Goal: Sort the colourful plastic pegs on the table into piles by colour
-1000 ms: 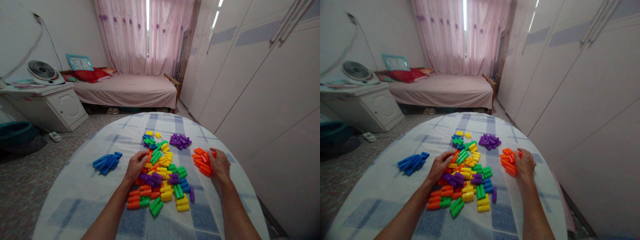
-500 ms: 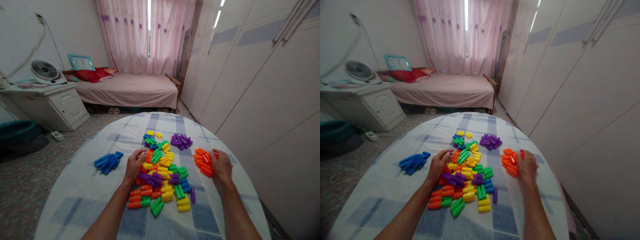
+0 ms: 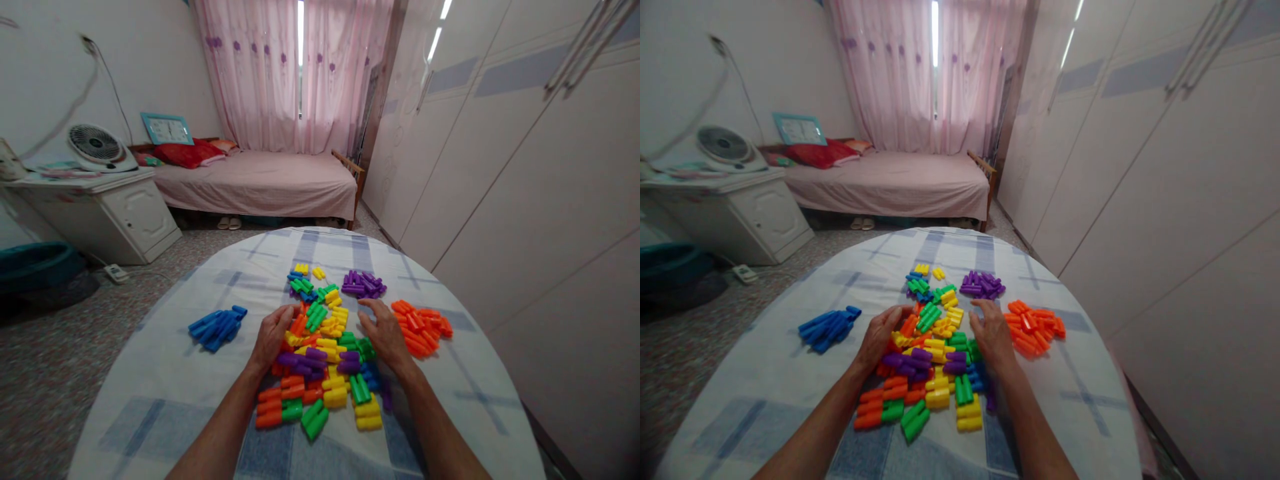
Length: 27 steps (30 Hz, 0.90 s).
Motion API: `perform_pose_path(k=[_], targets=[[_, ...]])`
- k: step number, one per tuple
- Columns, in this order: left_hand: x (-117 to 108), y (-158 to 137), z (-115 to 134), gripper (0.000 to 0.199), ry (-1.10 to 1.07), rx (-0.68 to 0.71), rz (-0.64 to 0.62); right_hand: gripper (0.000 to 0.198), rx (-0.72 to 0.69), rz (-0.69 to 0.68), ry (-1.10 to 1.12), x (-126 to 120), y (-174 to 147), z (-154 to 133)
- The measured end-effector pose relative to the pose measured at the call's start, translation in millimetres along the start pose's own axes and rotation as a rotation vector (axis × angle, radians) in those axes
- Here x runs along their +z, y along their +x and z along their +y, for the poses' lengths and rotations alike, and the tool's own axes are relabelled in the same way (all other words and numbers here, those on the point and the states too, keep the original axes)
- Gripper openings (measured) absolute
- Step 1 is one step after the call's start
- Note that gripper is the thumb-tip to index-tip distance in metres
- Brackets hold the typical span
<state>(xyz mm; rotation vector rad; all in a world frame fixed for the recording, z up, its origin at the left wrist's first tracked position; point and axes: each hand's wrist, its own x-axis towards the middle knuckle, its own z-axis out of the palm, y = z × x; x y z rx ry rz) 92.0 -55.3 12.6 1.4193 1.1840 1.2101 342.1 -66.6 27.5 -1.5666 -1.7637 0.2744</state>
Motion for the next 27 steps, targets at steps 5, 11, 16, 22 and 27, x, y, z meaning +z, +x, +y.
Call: perform_pose_path(k=[5, 11, 16, 22, 27], targets=[[-4, -2, 4, 0.043, -0.111, -0.002, 0.143, 0.026, -0.016, -0.088, 0.017, 17, -9, -2], [0, -2, -2, 0.040, -0.331, -0.001, -0.001, 0.025, -0.007, -0.132, 0.002, 25, -12, 3], [1, 4, -11, 0.041, -0.452, -0.062, 0.163, 0.021, -0.038, -0.137, 0.055, 10, -10, -16], [-3, 4, -13, 0.044, -0.100, -0.012, 0.180, 0.020, -0.222, -0.323, 0.071, -6, -14, -53], [3, 1, -13, 0.041, 0.100, 0.075, -0.052, 0.024, -0.288, -0.385, -0.065, 7, -23, -64]])
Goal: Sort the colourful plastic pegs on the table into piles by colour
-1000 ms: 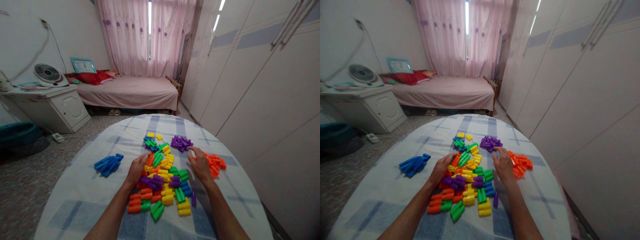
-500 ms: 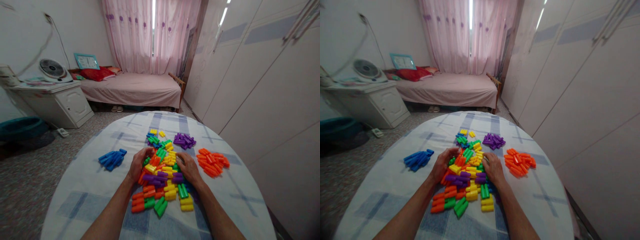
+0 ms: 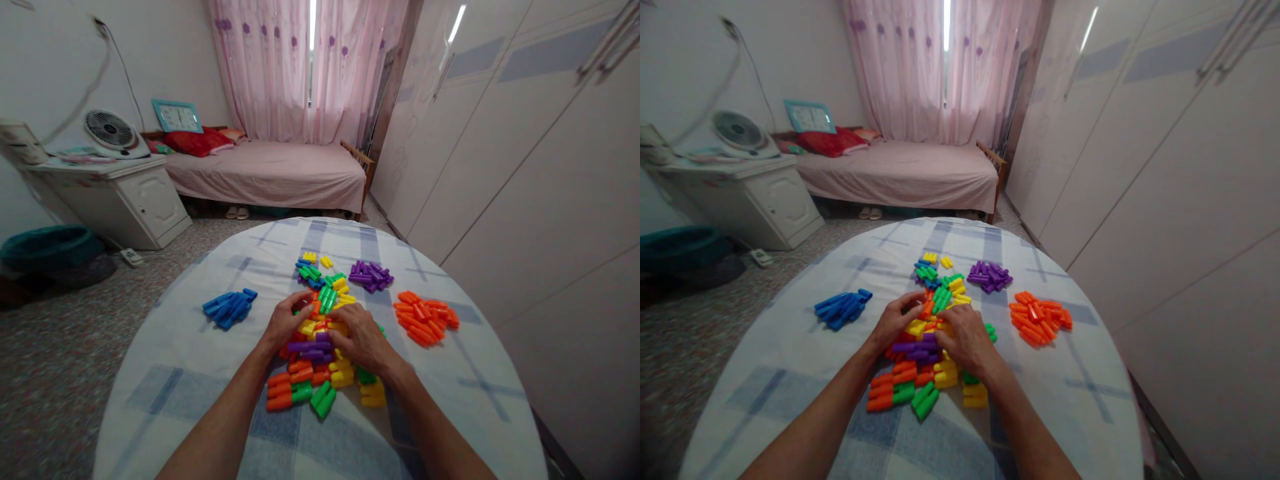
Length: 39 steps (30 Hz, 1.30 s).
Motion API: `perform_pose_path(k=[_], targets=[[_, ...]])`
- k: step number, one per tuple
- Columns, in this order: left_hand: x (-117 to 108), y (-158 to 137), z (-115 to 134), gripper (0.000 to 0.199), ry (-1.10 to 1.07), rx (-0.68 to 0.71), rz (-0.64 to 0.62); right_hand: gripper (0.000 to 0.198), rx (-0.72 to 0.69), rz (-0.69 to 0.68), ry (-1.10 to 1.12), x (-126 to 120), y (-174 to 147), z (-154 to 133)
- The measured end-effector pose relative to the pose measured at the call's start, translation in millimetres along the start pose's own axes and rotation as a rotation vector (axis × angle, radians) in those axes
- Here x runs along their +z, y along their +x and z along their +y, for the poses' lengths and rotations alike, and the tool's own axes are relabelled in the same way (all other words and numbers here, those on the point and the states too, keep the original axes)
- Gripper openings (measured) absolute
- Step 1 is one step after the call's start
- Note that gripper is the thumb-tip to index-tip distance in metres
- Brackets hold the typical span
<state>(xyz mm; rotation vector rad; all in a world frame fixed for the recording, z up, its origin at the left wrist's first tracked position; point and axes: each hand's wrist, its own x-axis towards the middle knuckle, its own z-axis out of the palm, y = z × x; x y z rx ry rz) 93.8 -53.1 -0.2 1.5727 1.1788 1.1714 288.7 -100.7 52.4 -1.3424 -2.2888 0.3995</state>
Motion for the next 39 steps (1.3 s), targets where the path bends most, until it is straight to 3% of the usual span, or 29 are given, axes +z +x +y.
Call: perform_pose_path(k=[8, 14, 18, 22, 28, 32, 39], targets=[[1, 1, -7, 0.043, 0.003, 0.024, -0.070, 0.030, 0.056, 0.020, -0.153, 13, -1, -9], [-1, 1, 0, 0.043, -0.019, 0.019, 0.016, 0.029, 0.044, 0.025, -0.143, 13, -3, -8], [-1, 2, 1, 0.042, -0.159, -0.026, 0.059, 0.024, 0.039, 0.031, -0.110, 14, -3, -7], [-3, 2, 0, 0.043, -0.232, -0.053, 0.047, 0.023, 0.061, 0.124, -0.043, 20, 0, -3], [-4, 1, 6, 0.029, -0.090, 0.046, -0.016, 0.014, 0.170, 0.282, 0.165, 15, 5, 1], [-4, 0, 11, 0.023, -0.088, 0.095, -0.069, 0.012, 0.229, 0.299, 0.290, 9, 6, 0], [-3, -2, 15, 0.025, -0.099, 0.105, -0.105, 0.012, 0.201, 0.342, 0.245, 21, 7, 2]])
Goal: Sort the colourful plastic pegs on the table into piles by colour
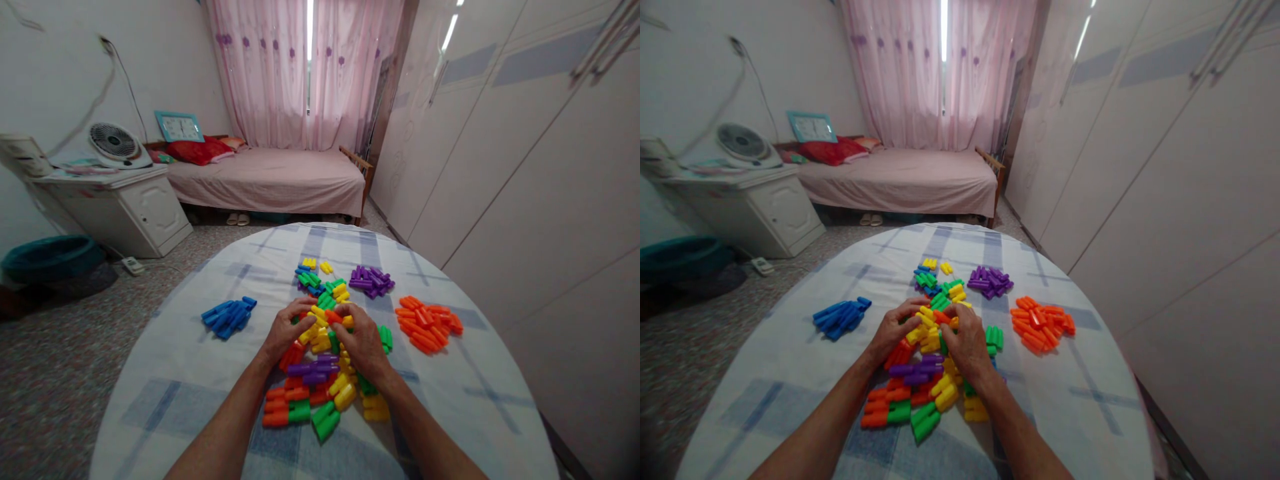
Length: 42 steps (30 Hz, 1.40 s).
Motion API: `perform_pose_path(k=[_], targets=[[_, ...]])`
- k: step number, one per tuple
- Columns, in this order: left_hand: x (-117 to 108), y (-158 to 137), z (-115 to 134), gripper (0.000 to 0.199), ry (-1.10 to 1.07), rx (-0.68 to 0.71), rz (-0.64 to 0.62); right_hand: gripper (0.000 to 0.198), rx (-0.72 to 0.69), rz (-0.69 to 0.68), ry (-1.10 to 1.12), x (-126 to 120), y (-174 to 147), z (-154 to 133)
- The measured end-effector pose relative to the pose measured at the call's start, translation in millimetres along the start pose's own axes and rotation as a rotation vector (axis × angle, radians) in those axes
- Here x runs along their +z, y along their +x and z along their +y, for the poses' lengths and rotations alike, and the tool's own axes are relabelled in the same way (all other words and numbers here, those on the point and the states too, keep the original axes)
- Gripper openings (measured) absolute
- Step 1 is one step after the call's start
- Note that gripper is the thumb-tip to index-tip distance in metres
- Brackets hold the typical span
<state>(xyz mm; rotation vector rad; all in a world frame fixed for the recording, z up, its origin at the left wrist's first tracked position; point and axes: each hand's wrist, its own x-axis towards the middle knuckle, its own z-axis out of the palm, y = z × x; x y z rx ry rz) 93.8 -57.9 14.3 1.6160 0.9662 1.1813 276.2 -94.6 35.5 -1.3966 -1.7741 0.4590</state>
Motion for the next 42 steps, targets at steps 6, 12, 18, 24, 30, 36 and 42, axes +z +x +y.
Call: perform_pose_path(k=[6, 12, 18, 24, 30, 36, 42], targets=[[-1, -1, 1, 0.028, -0.102, -0.150, 0.037, 0.013, -0.048, 0.034, -0.067, -10, 4, 1], [-5, -2, 0, 0.041, -0.149, -0.199, 0.124, 0.021, 0.064, 0.191, -0.268, -67, 24, 39], [-4, 0, -1, 0.023, -0.129, -0.161, 0.144, 0.029, 0.281, 0.140, -0.471, -113, 24, 89], [-4, 0, 3, 0.020, -0.149, -0.149, 0.152, 0.031, 0.306, 0.107, -0.614, -123, 17, 109], [-4, 0, -4, 0.016, -0.171, -0.172, 0.194, 0.032, 0.298, 0.064, -0.640, -125, 16, 113], [-3, 3, -9, 0.022, -0.090, -0.178, 0.284, 0.034, 0.402, -0.018, -0.717, -132, 16, 108], [1, 4, -23, 0.030, 0.202, -0.019, 0.231, 0.035, 0.341, 0.063, -0.697, -126, 22, 92]])
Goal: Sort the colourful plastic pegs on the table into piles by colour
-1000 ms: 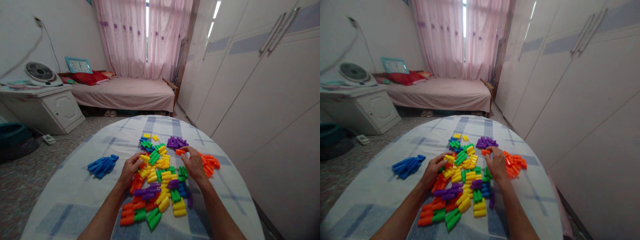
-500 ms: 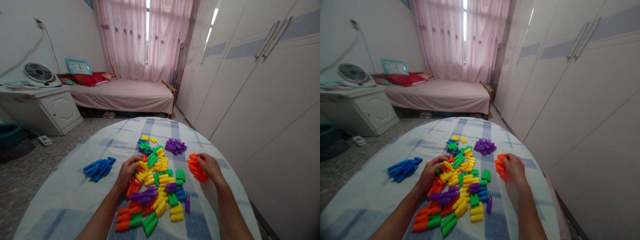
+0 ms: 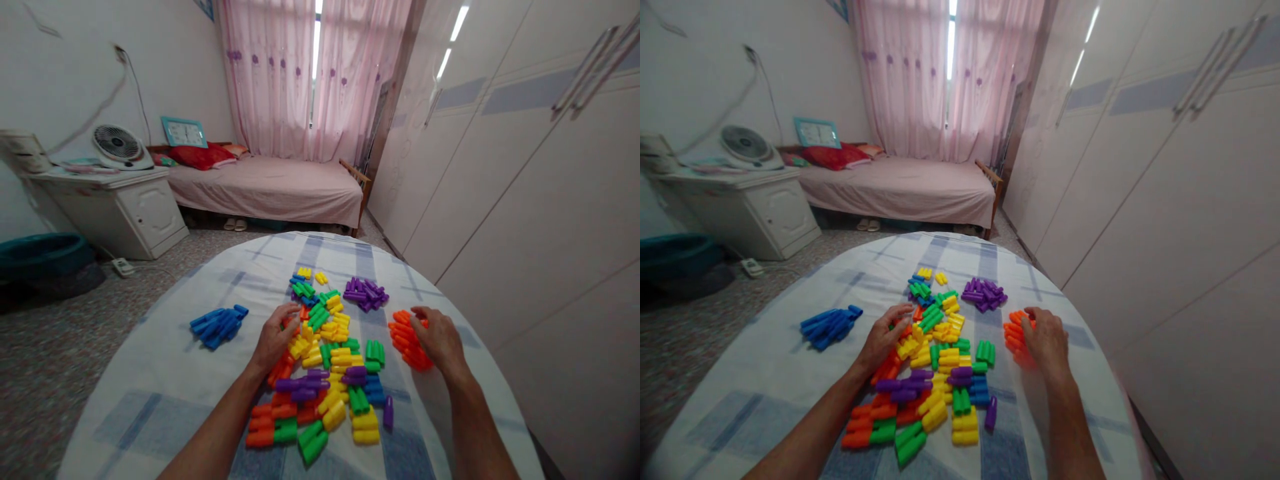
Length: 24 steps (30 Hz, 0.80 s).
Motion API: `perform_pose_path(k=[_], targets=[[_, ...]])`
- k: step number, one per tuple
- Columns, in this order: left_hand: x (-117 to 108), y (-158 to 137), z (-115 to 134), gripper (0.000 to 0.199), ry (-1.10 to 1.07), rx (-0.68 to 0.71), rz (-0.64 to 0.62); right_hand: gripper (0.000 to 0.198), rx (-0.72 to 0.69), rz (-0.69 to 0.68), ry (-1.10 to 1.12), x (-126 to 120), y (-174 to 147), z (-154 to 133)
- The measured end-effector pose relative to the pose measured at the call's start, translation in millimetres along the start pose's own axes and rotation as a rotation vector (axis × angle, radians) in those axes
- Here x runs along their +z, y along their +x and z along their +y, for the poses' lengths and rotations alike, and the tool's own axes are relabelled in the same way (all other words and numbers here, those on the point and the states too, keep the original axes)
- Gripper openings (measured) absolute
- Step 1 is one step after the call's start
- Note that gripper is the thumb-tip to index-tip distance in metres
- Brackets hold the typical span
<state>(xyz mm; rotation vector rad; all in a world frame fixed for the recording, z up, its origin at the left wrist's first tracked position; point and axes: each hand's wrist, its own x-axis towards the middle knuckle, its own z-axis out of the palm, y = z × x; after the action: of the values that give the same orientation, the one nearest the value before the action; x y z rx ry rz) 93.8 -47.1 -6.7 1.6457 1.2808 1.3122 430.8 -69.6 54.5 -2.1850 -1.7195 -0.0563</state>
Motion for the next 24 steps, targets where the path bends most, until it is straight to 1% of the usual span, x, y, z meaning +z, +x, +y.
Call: perform_pose_path(k=[2, 5, 7, 10, 16, 21, 24], targets=[[2, 0, -4, 0.035, 0.104, 0.049, -0.052, 0.035, -0.067, 0.004, 0.098, 2, -1, -12], [2, -1, -7, 0.040, 0.209, 0.071, -0.148, 0.033, -0.186, -0.018, 0.219, 10, -7, -35], [2, -1, -5, 0.040, 0.257, 0.085, -0.186, 0.032, -0.261, -0.044, 0.262, 17, -13, -50], [-1, -1, 2, 0.039, 0.318, 0.121, -0.191, 0.031, -0.336, -0.113, 0.316, 31, -24, -70], [-3, -1, 13, 0.035, 0.344, 0.176, -0.167, 0.039, -0.389, -0.231, 0.419, 52, -41, -91], [1, 0, 9, 0.033, 0.396, 0.236, -0.189, 0.033, -0.436, -0.281, 0.468, 51, -46, -100], [3, 1, 8, 0.033, 0.395, 0.233, -0.181, 0.029, -0.452, -0.255, 0.475, 45, -47, -105]])
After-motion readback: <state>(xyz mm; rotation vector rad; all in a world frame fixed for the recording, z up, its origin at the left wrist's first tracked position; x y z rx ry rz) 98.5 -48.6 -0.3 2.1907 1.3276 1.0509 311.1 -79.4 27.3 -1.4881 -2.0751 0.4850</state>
